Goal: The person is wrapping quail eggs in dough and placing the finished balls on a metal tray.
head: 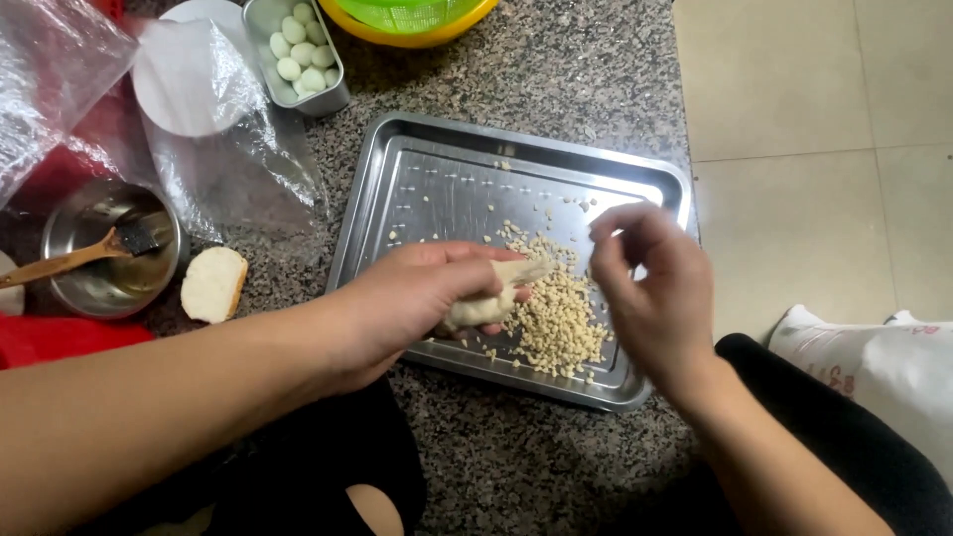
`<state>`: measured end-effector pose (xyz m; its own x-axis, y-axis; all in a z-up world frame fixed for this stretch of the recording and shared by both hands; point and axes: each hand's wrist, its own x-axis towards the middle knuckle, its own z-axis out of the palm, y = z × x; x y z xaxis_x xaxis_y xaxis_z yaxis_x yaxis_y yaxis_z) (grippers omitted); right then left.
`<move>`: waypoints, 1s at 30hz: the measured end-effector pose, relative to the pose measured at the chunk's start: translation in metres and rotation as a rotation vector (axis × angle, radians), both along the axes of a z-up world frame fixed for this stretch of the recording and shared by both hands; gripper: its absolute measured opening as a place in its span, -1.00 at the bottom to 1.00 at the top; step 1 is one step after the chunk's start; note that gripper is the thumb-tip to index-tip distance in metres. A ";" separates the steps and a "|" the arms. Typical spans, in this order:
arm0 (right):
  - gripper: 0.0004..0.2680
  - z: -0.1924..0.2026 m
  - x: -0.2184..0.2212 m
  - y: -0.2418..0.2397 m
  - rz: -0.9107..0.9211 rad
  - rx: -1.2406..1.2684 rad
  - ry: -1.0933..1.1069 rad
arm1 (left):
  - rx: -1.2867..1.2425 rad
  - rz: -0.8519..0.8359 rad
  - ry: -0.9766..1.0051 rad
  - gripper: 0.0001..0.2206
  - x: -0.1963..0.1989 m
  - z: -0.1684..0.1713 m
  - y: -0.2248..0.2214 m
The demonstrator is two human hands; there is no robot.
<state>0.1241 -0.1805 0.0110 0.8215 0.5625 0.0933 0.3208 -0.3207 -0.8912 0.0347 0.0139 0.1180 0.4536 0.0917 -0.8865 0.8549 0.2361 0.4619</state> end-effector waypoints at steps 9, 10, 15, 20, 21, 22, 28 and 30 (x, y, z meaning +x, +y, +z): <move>-0.87 0.002 0.013 -0.006 0.050 0.204 0.073 | -0.101 0.147 -0.067 -0.36 -0.009 -0.014 0.007; -0.87 0.002 0.012 -0.004 0.050 0.203 0.073 | -0.102 0.146 -0.067 -0.36 -0.008 -0.015 0.007; -0.76 0.003 0.006 0.000 0.099 -0.074 0.054 | -0.115 0.123 -0.059 -0.42 -0.006 -0.014 0.007; -0.94 0.009 0.002 0.005 0.165 -0.032 0.025 | -0.053 0.171 -0.008 -0.52 -0.007 -0.014 0.005; -0.90 0.011 0.001 0.006 0.164 -0.028 0.044 | -0.036 0.166 0.002 -0.55 -0.007 -0.015 0.005; -0.90 0.010 0.000 0.007 0.164 -0.028 0.043 | -0.036 0.166 0.002 -0.55 -0.007 -0.014 0.005; -0.89 0.003 -0.002 0.008 0.191 0.125 -0.077 | -0.013 0.167 0.016 -0.50 -0.007 -0.015 0.004; -0.90 0.006 -0.004 0.008 0.201 0.188 -0.109 | -0.001 0.186 0.025 -0.58 -0.007 -0.016 0.002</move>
